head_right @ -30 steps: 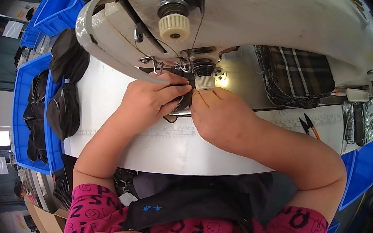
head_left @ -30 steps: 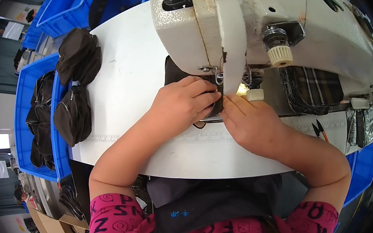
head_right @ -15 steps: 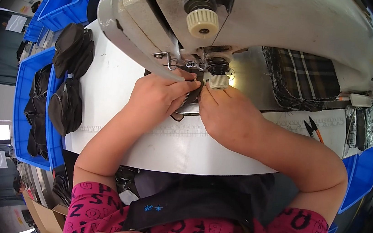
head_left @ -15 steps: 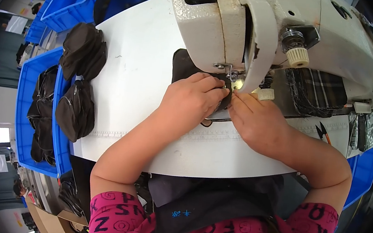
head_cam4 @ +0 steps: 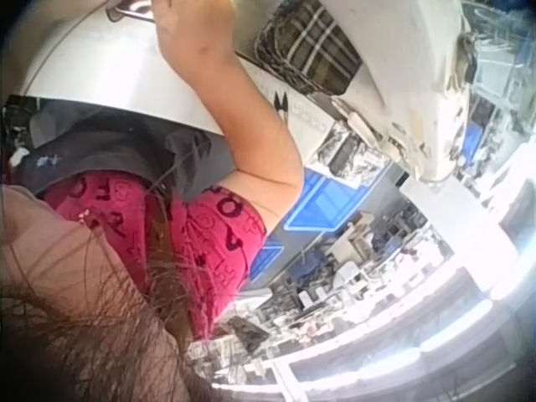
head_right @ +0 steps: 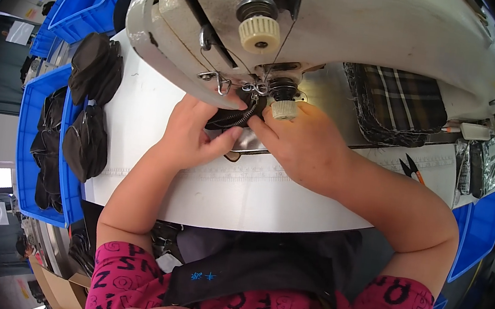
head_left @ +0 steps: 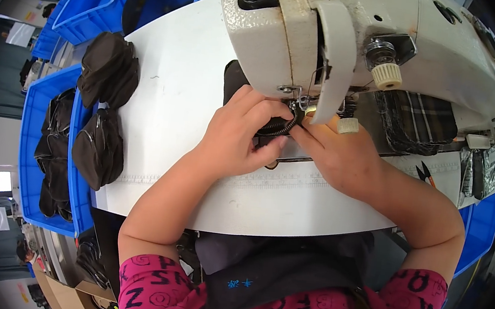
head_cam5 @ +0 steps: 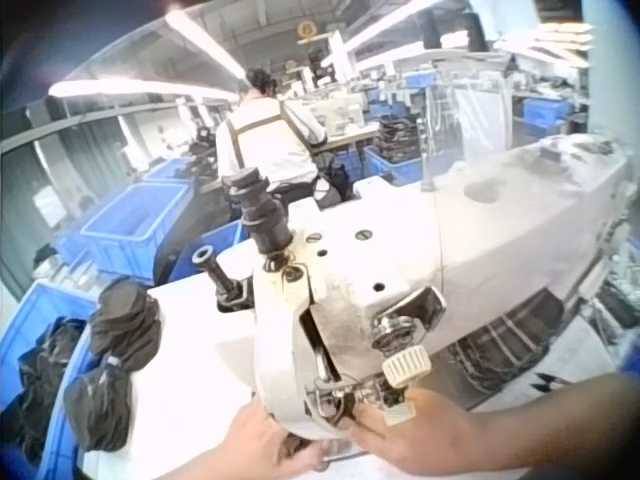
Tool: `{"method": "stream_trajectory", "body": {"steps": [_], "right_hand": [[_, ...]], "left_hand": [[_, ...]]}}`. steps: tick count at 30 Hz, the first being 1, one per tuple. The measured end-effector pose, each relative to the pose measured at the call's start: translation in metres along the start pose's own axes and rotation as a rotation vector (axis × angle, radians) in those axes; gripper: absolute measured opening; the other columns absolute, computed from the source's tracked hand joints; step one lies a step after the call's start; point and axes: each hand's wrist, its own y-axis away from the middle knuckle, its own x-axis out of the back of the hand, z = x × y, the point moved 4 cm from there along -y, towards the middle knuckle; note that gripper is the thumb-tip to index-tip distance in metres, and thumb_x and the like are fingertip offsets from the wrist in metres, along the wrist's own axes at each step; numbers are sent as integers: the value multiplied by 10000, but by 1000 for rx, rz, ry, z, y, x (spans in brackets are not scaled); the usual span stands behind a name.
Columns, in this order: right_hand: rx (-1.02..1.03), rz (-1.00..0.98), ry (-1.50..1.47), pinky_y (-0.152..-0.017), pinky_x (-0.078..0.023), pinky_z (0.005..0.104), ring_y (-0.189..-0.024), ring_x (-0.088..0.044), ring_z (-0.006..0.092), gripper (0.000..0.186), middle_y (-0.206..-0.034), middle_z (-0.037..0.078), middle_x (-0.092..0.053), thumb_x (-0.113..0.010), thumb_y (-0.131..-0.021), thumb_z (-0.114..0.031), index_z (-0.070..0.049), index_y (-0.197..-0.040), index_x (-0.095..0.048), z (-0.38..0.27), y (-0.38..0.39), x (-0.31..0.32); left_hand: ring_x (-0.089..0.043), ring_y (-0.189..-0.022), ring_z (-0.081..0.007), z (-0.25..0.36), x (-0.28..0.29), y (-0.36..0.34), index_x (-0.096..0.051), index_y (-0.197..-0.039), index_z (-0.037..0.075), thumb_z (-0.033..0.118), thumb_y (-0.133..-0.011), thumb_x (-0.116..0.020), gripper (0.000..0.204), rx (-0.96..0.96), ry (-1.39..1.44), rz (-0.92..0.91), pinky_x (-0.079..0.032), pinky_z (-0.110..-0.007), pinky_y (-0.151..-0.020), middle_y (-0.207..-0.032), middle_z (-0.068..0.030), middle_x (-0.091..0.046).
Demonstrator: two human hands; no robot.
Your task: Sewing small leather pieces together using an industrial sewing machine.
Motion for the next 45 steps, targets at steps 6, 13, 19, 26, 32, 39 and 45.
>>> {"method": "stream_trajectory", "body": {"steps": [6,13,19,26,32,39,45], "right_hand": [[-44,-11,-38,-773,-506,408,-884,-650,278,366,-960,81,-648,-656,-784,-76,-19,-1146,-675,2,-1,-4],[-66,-40,-43,-781,-503,408,-868,-638,291,350,-937,76,-652,-655,-774,-66,-9,-1118,-673,3,3,-12],[-53,59,41,-769,-489,396,-880,-631,261,374,-899,61,-650,-671,-771,-80,0,-1135,-700,3,5,-12],[-26,-1,25,-706,-454,381,-780,-630,228,316,-789,32,-618,-683,-762,-108,-40,-1070,-707,-1,6,-8],[-12,3,7,-695,-461,372,-708,-622,215,213,-730,31,-587,-680,-759,-117,-59,-964,-676,-2,6,-8],[5,-13,40,-690,-469,367,-701,-630,207,179,-730,34,-598,-676,-765,-120,-61,-934,-667,-4,6,-8],[-8,-40,17,-668,-470,376,-688,-645,215,178,-730,39,-606,-678,-761,-108,-59,-931,-660,-4,5,-10]], "left_hand": [[-630,-984,-302,2,-15,-2,-693,-1131,149,39,-685,-774,467,-4,-200,-37,-544,-396,-747,-1073,-54,-657],[-660,-874,-246,3,-20,-4,-763,-1100,181,72,-644,-827,473,-172,-371,81,-527,-384,-694,-962,-10,-692],[-673,-875,-223,3,-21,-5,-801,-989,164,102,-659,-852,340,-181,-332,152,-521,-368,-693,-969,-5,-700],[-640,-981,-217,1,-19,0,-784,-964,107,83,-684,-809,283,-166,-243,4,-553,-352,-832,-1025,12,-683],[-653,-1038,-222,-1,-18,-2,-791,-1012,98,57,-719,-801,296,-118,-188,-121,-562,-333,-863,-1099,0,-715],[-664,-1032,-213,-1,-22,1,-790,-1053,112,63,-743,-793,314,-77,-195,-95,-585,-308,-809,-1115,19,-720],[-672,-936,-220,3,-21,0,-788,-1068,113,62,-768,-774,305,-59,-217,-115,-581,-329,-755,-1053,15,-722]]}}
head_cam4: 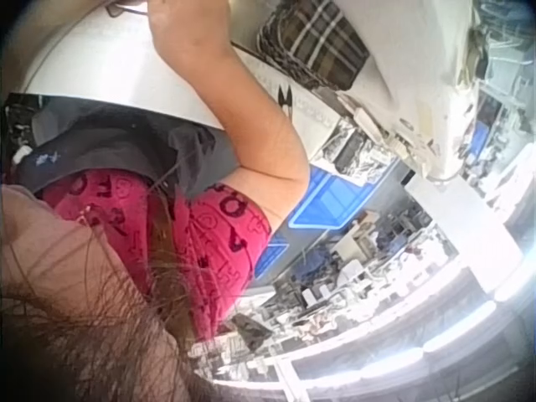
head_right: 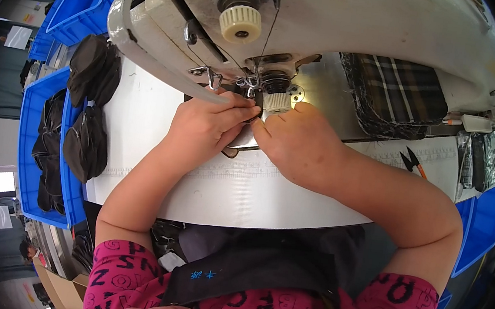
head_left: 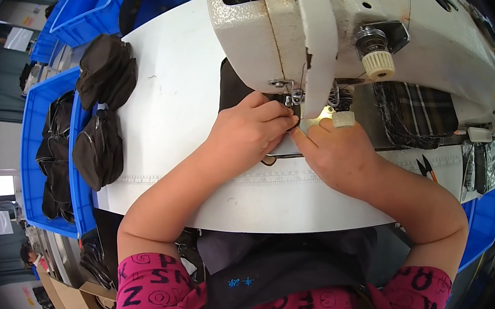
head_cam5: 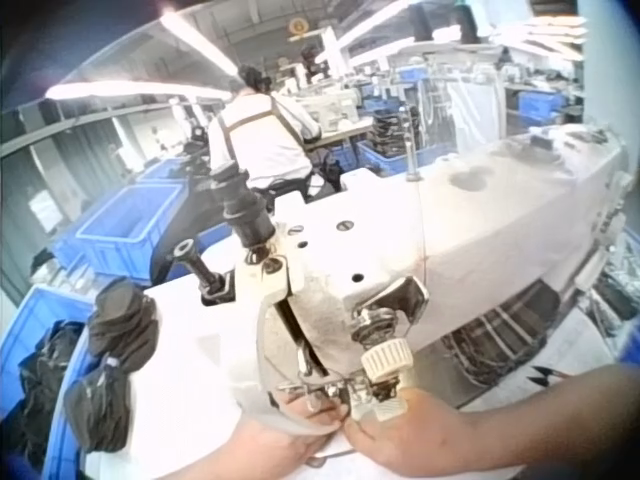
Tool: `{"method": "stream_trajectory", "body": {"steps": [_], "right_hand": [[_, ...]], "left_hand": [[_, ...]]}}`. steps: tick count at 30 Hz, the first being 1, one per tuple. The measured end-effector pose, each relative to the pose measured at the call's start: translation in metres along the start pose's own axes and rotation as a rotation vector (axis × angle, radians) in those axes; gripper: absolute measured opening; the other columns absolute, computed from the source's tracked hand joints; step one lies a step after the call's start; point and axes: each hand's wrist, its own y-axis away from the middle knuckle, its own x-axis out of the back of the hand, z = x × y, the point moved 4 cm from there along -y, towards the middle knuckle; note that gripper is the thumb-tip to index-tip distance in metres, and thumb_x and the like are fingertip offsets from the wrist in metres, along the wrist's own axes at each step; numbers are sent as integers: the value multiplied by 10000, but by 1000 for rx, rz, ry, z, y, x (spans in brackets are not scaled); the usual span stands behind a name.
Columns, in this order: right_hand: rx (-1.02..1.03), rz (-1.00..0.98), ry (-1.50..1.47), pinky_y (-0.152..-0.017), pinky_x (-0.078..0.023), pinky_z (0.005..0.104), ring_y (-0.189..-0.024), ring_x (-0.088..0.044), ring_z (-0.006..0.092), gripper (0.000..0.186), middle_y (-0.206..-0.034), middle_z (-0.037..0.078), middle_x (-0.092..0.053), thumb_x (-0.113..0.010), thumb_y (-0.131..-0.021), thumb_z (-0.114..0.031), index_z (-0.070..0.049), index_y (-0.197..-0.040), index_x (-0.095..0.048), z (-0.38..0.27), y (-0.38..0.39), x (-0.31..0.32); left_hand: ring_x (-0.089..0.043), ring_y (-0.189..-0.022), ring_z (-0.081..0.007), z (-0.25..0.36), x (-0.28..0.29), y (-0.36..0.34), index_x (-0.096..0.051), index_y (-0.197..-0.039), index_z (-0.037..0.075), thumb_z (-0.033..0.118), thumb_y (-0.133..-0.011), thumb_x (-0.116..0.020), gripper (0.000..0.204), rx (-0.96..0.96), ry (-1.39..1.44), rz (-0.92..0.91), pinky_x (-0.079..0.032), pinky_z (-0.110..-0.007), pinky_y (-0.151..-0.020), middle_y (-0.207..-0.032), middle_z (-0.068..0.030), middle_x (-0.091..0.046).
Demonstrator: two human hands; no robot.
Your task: Sewing small leather pieces together using an industrial sewing machine.
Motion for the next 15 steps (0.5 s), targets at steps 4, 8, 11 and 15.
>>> {"method": "stream_trajectory", "body": {"steps": [4,8,11,15], "right_hand": [[0,-6,-70,-657,-466,381,-681,-647,220,173,-727,41,-603,-675,-757,-98,-59,-925,-656,0,-1,-1],[-15,27,-30,-667,-464,386,-679,-646,233,193,-725,42,-600,-678,-745,-86,-60,-935,-650,2,-3,-1],[-26,49,-9,-683,-464,389,-688,-646,243,224,-747,42,-616,-678,-735,-76,-57,-956,-648,5,-5,1],[-57,81,24,-707,-463,395,-743,-654,257,268,-823,49,-662,-673,-724,-65,-50,-990,-651,6,-6,6]], "left_hand": [[-624,-899,-200,-2,-3,2,-784,-1067,114,80,-763,-782,307,-14,-4,10,-580,-301,-726,-1018,38,-691],[-633,-910,-212,-4,-5,1,-779,-1076,103,77,-775,-780,302,-4,-9,12,-584,-306,-731,-1028,29,-693],[-638,-938,-225,-3,-7,-1,-762,-1087,82,76,-797,-763,290,9,-12,19,-589,-319,-736,-1041,7,-680],[-667,-930,-265,4,-11,-4,-747,-1101,59,84,-837,-738,265,84,-98,12,-590,-361,-731,-1064,-37,-694]]}}
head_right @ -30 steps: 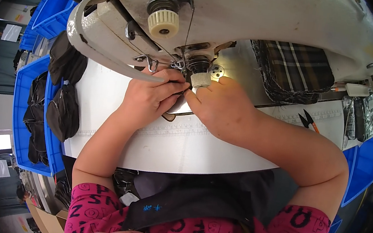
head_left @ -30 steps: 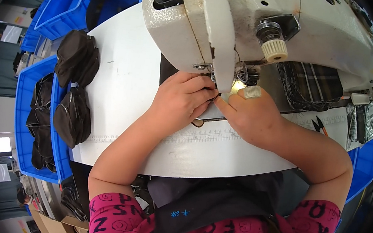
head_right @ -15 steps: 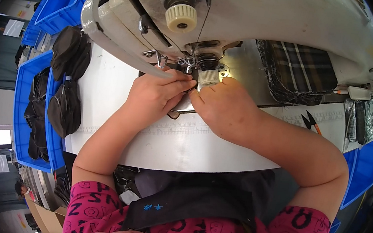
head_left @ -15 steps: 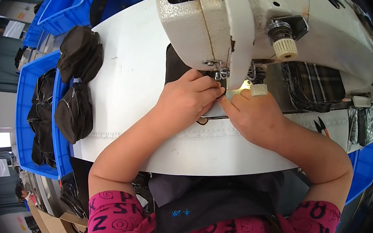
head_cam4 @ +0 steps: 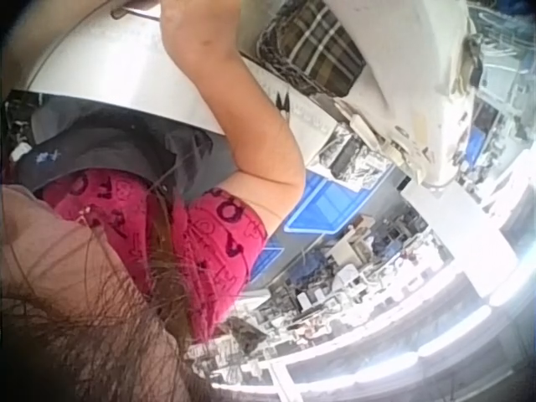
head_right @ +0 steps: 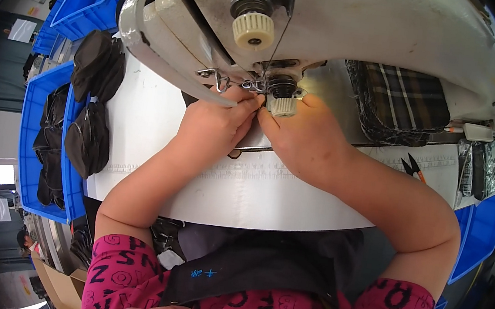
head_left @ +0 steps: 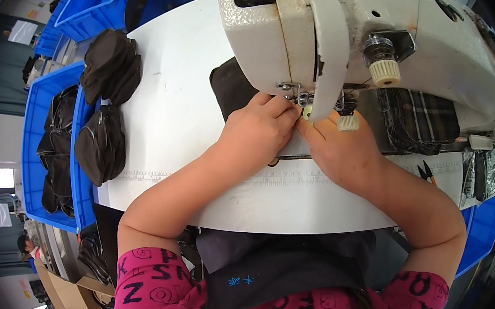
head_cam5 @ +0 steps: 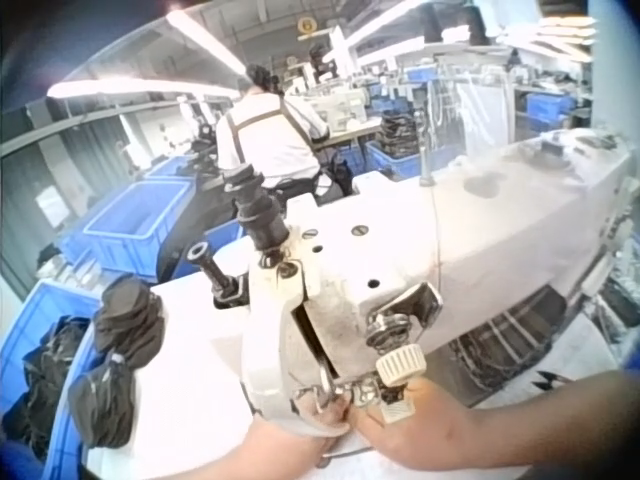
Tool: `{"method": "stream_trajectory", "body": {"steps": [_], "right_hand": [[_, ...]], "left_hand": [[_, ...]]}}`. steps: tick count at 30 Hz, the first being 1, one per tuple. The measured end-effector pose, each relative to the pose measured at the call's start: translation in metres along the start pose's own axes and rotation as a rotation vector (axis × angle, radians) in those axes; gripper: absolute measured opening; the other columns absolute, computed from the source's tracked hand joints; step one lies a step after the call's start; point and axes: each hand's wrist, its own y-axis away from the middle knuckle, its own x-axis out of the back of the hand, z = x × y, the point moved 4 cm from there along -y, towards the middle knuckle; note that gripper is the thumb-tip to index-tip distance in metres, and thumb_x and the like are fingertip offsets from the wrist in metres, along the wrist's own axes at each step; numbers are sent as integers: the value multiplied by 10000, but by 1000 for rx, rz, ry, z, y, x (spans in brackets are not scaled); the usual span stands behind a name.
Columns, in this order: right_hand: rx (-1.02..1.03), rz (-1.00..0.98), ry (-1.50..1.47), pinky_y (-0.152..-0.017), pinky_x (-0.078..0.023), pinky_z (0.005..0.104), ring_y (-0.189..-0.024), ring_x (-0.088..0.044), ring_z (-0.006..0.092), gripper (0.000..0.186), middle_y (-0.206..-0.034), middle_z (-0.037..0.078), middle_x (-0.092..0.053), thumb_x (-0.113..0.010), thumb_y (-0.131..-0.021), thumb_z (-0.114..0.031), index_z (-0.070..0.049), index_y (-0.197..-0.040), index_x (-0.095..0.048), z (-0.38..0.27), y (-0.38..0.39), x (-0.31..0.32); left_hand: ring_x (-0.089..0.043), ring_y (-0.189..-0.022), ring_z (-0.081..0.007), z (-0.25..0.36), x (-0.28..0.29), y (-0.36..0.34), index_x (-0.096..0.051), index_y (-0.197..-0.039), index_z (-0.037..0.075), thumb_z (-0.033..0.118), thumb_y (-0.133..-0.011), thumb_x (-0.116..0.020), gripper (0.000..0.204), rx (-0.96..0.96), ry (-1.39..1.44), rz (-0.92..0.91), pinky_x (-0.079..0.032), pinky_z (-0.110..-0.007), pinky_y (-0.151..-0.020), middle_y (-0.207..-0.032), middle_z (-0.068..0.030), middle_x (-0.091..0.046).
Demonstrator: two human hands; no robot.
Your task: Sewing small leather pieces together using an industrial sewing machine.
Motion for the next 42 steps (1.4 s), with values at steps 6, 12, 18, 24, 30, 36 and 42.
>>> {"method": "stream_trajectory", "body": {"steps": [6,12,18,24,30,36,42], "right_hand": [[19,-6,-30,-761,-456,405,-799,-658,258,335,-856,54,-671,-681,-723,-84,-48,-1056,-672,1,1,-4],[7,-46,12,-759,-435,399,-752,-641,238,367,-780,29,-660,-673,-732,-77,-32,-1096,-680,-2,3,-6],[12,-39,-77,-747,-429,401,-715,-633,256,380,-761,36,-651,-668,-737,-61,-27,-1115,-679,1,1,-11],[-15,-29,-103,-755,-451,416,-727,-645,264,299,-761,46,-645,-661,-755,-56,-46,-1054,-669,-1,1,-11],[-8,-84,-76,-728,-464,425,-717,-645,277,237,-751,49,-642,-654,-764,-54,-66,-1000,-655,1,-1,-11],[3,-25,-63,-729,-477,417,-705,-643,275,216,-740,55,-640,-659,-759,-60,-77,-974,-661,-1,-3,-5],[-27,29,-1,-784,-494,416,-763,-651,283,296,-763,64,-648,-682,-737,-55,-70,-1033,-688,3,1,-11]], "left_hand": [[-701,-895,-281,5,5,0,-754,-1132,70,99,-847,-743,287,14,-33,0,-589,-384,-708,-1095,-50,-724],[-692,-954,-241,-3,7,3,-758,-1111,81,97,-792,-771,319,-47,-15,42,-593,-344,-725,-1101,-24,-722],[-664,-1018,-186,-4,13,0,-764,-1062,88,93,-743,-793,321,-118,-44,34,-590,-299,-740,-1108,14,-698],[-697,-935,-262,-6,11,-1,-775,-1089,116,64,-746,-773,346,-66,1,5,-568,-367,-747,-1114,-3,-731],[-697,-940,-285,-6,7,0,-768,-1103,110,51,-779,-753,330,9,22,-33,-573,-391,-761,-1094,-26,-729],[-694,-931,-306,0,4,-1,-760,-1111,84,52,-815,-738,299,64,28,-43,-581,-396,-749,-1061,-50,-719],[-693,-925,-323,3,3,-3,-754,-1124,63,92,-842,-740,284,95,14,-5,-574,-407,-752,-1031,-77,-712]]}}
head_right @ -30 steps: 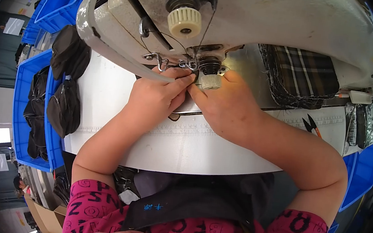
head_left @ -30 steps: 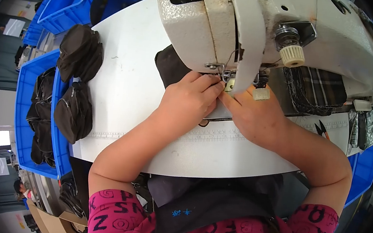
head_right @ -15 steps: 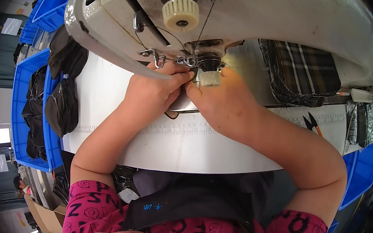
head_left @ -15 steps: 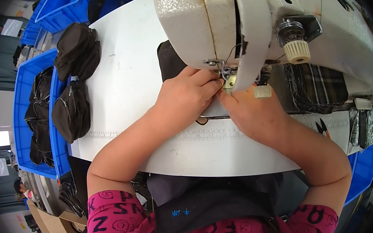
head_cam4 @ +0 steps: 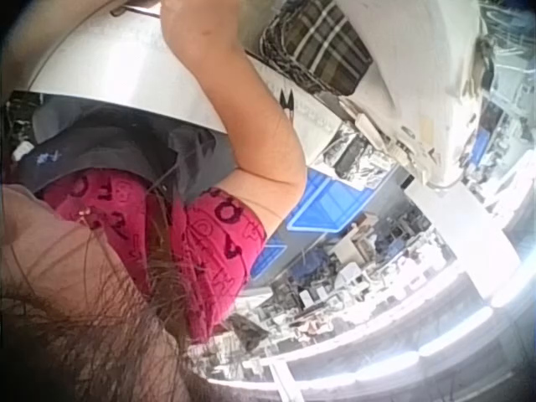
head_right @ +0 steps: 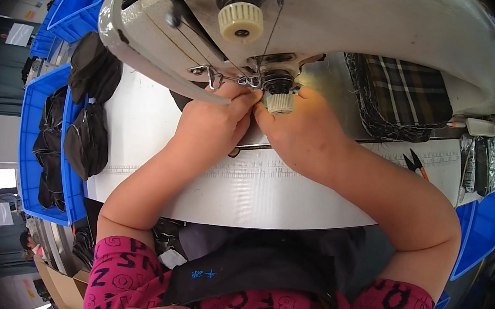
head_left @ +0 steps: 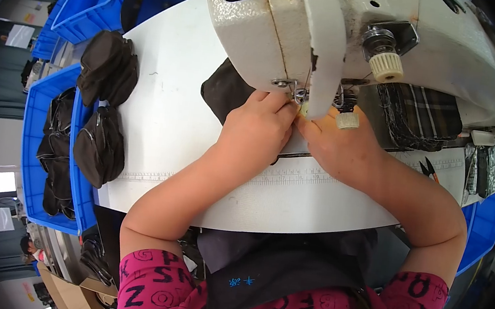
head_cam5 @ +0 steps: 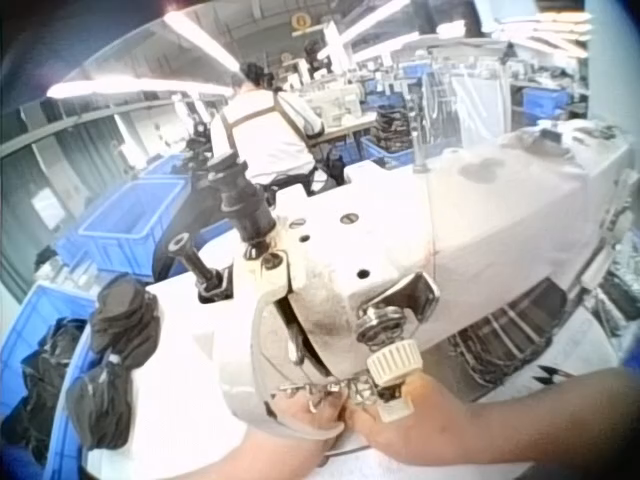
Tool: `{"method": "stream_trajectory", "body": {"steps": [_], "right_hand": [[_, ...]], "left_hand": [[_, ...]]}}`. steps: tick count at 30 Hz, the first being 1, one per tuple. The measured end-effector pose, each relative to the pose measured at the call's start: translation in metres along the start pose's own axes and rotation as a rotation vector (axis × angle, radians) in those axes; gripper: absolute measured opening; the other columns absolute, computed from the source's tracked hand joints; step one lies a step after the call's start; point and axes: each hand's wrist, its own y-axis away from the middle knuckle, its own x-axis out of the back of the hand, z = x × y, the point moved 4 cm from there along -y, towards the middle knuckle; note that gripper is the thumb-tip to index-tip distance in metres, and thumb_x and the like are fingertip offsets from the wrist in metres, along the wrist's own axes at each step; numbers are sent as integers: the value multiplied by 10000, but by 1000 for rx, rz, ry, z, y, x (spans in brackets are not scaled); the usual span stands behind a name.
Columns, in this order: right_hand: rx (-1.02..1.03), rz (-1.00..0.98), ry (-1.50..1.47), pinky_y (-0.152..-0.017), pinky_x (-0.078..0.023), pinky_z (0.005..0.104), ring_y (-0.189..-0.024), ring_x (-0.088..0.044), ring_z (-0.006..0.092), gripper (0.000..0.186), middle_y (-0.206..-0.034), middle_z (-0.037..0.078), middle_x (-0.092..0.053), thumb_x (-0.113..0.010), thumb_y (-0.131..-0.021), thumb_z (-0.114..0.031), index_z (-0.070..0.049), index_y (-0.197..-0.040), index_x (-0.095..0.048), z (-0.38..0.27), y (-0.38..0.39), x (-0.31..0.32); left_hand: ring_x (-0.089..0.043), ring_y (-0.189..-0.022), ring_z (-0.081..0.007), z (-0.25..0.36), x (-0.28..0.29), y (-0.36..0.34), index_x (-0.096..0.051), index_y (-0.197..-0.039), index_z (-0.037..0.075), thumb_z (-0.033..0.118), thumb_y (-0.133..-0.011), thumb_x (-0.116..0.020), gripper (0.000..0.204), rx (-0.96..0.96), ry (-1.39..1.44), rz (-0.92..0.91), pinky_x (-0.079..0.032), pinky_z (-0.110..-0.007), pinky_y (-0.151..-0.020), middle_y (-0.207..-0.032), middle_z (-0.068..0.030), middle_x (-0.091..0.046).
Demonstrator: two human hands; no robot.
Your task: Sewing small leather pieces together using an industrial sewing machine.
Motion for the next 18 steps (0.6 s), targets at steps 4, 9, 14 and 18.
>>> {"method": "stream_trajectory", "body": {"steps": [4,9,14,18], "right_hand": [[1,-69,31,-822,-489,415,-805,-652,271,379,-846,75,-669,-694,-736,-55,-56,-1115,-701,-1,-1,4],[59,-57,110,-825,-461,396,-872,-639,229,456,-993,65,-663,-710,-758,-106,-35,-1208,-700,0,-1,3],[71,-77,121,-812,-450,392,-899,-623,211,489,-1002,54,-626,-727,-757,-153,-26,-1227,-687,-5,-2,-1],[57,-79,170,-802,-455,395,-931,-617,197,476,-1005,43,-590,-741,-739,-173,-46,-1196,-692,-4,-1,-1]], "left_hand": [[-666,-994,-283,-20,3,3,-732,-1075,44,126,-907,-714,187,94,305,-15,-580,-385,-791,-1069,-75,-694],[-661,-933,-285,-39,28,2,-741,-1057,61,207,-899,-761,216,211,258,-38,-565,-383,-791,-1056,-78,-711],[-653,-894,-260,-49,42,9,-686,-1206,132,237,-830,-830,415,-2,121,-90,-552,-383,-748,-966,-43,-683],[-639,-843,-233,-50,43,5,-638,-1272,143,167,-842,-811,464,141,214,-328,-531,-359,-747,-904,-44,-645]]}}
